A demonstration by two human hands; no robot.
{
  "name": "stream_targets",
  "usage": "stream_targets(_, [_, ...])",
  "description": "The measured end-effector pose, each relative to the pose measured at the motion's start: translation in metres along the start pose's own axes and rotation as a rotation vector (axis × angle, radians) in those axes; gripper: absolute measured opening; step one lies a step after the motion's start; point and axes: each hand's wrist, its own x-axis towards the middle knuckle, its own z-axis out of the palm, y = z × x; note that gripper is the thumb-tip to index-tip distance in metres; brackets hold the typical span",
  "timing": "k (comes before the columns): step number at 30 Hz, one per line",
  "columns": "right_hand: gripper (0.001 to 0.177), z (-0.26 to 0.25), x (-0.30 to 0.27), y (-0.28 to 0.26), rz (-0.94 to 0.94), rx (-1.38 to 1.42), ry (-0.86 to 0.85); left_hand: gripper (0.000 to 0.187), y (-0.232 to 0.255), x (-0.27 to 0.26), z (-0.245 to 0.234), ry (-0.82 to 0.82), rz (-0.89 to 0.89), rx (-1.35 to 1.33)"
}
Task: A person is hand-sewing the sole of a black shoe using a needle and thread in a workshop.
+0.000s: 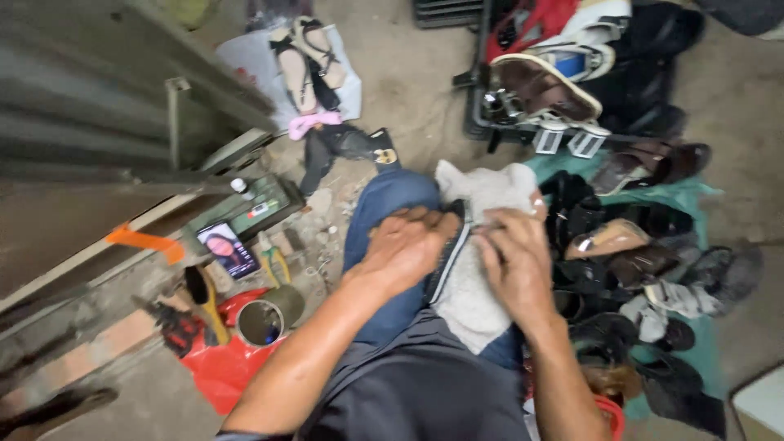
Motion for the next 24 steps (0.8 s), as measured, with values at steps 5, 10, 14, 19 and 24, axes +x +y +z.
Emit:
stream_targets(5, [0.012, -0.023, -0.007, -0.015, 0.207, 0.552, -0.055, 0.021, -0.016, -0.014, 0.008, 0.019, 0.001, -0.049])
stream_targets(10, [0.013, -0.023, 0.004, -0.017, 0.375, 0.615, -0.053, 0.023, -0.008, -0.008, -0.012, 0.058, 0.050, -0.060])
stream_targets(14, [0.017, -0.008, 0.014, -0.011, 0.315, 0.166, -0.170, 0.024, -0.006, -0.005, -0.009, 0.057, 0.042, -0.059])
stream_targets(19, [0.029, -0.019, 0.016, -0.021, 0.319, 0.196, -0.308, 0.024, -0.014, -0.009, -0.003, 0.035, 0.023, -0.043])
stream_targets(24, [0.043, -0.026, 0.014, -0.020, 0.386, 0.287, -0.243, 0.032, -0.007, 0.005, -0.041, -0.050, -0.025, -0.194])
